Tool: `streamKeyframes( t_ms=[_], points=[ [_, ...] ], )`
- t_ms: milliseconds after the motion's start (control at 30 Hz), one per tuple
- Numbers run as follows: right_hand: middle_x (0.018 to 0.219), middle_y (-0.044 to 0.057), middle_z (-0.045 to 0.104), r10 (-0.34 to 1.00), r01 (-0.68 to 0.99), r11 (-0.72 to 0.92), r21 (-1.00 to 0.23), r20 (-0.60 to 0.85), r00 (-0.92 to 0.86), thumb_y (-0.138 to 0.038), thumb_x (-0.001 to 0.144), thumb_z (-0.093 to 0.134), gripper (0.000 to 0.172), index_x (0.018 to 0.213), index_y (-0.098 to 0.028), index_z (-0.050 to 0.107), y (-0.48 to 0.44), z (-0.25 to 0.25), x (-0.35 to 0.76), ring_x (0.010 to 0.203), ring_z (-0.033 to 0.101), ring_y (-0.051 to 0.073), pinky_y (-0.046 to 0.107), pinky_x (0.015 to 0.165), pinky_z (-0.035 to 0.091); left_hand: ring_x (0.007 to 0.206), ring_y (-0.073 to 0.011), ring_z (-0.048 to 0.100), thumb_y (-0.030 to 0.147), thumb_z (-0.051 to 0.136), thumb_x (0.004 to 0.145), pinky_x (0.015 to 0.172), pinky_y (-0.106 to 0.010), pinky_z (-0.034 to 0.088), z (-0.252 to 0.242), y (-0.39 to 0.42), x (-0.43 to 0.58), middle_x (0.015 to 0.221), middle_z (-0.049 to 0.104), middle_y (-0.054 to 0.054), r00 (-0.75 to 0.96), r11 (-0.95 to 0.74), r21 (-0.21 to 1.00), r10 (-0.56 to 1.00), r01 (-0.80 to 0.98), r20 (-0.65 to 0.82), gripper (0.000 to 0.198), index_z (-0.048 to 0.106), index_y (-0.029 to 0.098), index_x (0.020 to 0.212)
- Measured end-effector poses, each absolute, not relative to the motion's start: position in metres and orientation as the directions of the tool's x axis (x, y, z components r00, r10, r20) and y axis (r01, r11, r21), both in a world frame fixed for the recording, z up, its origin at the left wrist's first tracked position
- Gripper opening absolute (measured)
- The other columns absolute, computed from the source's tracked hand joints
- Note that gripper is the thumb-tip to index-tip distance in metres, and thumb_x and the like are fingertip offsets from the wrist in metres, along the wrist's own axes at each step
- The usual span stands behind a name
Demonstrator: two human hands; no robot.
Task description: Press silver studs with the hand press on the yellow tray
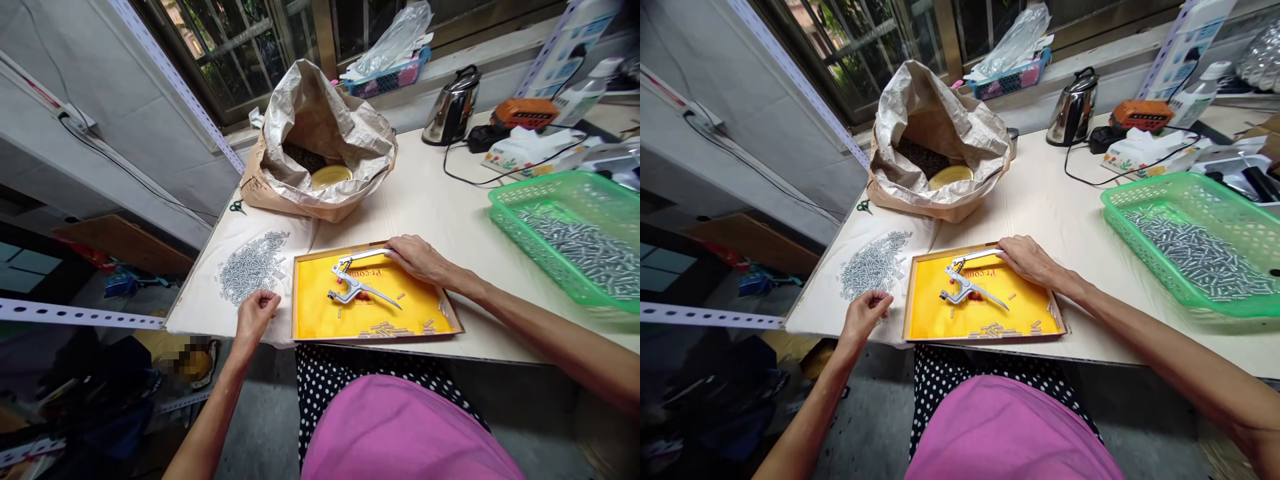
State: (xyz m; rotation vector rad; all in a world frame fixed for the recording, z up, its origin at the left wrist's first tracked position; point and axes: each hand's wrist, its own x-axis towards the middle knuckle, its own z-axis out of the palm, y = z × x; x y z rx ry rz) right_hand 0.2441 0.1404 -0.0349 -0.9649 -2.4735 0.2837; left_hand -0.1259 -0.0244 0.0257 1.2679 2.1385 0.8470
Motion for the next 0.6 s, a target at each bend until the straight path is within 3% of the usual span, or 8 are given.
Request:
streamKeyframes(
  t_ms=[67, 167, 600],
  points=[
    [0.089, 0.009, 0.067, 0.667, 0.588, 0.745, -0.314, 0.343, -0.662, -0.045, 0.104, 0.027, 0.042, 0.096, -0.020, 0.059, 0.139, -0.031, 0.240, 0.080, 0.057, 0.023, 0.035, 0.075, 0.037, 0.063, -0.0158, 0.063, 0.045, 0.071, 0.069, 0.060, -0.027, 0.051, 0.029, -0.022, -0.105, 0.080, 0.072, -0.004, -0.361, 0.326, 0.850, 0.916, 0.415, -0.175, 0.037, 0.069, 0.014, 0.090],
    [0.085, 0.008, 0.065, 0.639, 0.590, 0.769, -0.247, 0.339, -0.691, -0.044, 0.104, 0.028, 0.041, 0.093, -0.019, 0.059, 0.134, -0.023, 0.228, 0.078, 0.054, 0.022, 0.034, 0.074, 0.034, 0.063, -0.0144, 0.064, 0.041, 0.075, 0.067, 0.061, -0.026, 0.053, 0.025, -0.016, -0.073, 0.086, 0.074, -0.007, -0.303, 0.317, 0.904, 0.925, 0.285, -0.229, 0.039, 0.072, 0.012, 0.093],
    [0.082, 0.006, 0.063, 0.565, 0.553, 0.820, -0.148, 0.366, -0.739, -0.034, 0.105, 0.034, 0.032, 0.089, -0.019, 0.058, 0.123, -0.004, 0.218, 0.076, 0.046, 0.019, 0.033, 0.079, 0.029, 0.062, -0.0143, 0.067, 0.020, 0.075, 0.073, 0.060, -0.022, 0.050, 0.005, -0.002, -0.036, 0.070, 0.075, -0.004, -0.280, 0.420, 0.834, 0.900, 0.357, -0.334, 0.008, 0.074, 0.012, 0.073]
  ],
)
